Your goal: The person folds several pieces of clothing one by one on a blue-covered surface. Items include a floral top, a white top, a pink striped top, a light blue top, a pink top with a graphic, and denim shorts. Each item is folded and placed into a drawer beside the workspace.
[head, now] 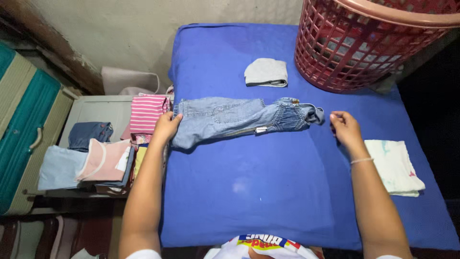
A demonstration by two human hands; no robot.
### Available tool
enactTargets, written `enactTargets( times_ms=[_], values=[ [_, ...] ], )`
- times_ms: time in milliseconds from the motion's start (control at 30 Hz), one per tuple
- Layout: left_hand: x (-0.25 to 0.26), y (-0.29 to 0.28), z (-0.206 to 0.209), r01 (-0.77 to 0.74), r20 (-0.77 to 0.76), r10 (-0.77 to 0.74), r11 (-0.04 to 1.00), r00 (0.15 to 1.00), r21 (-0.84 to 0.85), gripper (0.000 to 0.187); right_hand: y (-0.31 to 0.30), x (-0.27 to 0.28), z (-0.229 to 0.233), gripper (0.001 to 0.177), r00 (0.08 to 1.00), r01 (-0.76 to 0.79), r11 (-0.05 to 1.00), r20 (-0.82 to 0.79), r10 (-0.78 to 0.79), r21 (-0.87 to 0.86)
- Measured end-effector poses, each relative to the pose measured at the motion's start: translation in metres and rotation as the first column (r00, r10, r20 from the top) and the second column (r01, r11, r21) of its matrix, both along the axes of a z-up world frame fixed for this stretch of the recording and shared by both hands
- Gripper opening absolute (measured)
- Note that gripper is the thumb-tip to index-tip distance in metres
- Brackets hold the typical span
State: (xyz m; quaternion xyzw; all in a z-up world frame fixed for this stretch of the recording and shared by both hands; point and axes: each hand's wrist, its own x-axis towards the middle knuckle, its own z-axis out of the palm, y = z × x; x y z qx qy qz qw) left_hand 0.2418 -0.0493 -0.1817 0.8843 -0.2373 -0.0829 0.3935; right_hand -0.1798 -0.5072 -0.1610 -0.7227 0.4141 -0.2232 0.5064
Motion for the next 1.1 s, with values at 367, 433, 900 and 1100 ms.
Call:
enactTargets(
  times_ms=[367, 433, 900, 1100],
  values=[
    [-0.023, 0.001, 0.022, 0.086, 0.074, -0.067, 0.954, 0.995, -0.288, 0.029, 0.124, 0.09, 0.067, 0.067, 0.955, -0.251, 0.441, -0.146, 0.259, -0.862],
    [-0.019, -0.003, 0.025, 0.045, 0.068, -0.03, 0.97, 0.997, -0.237, 0.032, 0.12, 0.095, 0.063, 0.06, 0.937, -0.329, 0.513, -0.206, 0.284, -0.793],
    [-0.059, -0.008, 0.074, -0.016, -0.051, 0.034, 0.947, 0.998, 0.322, 0.064, 0.126, 0.029, 0.106, 0.044, 0.867, -0.499, 0.648, -0.327, 0.377, -0.575],
    [-0.072, -0.031, 0.073, -0.048, 0.209, 0.034, 0.997, 0.977, 0.063, 0.052, 0.168, 0.111, 0.093, 0.047, 0.799, -0.565, 0.594, -0.56, 0.22, -0.573]
  ],
)
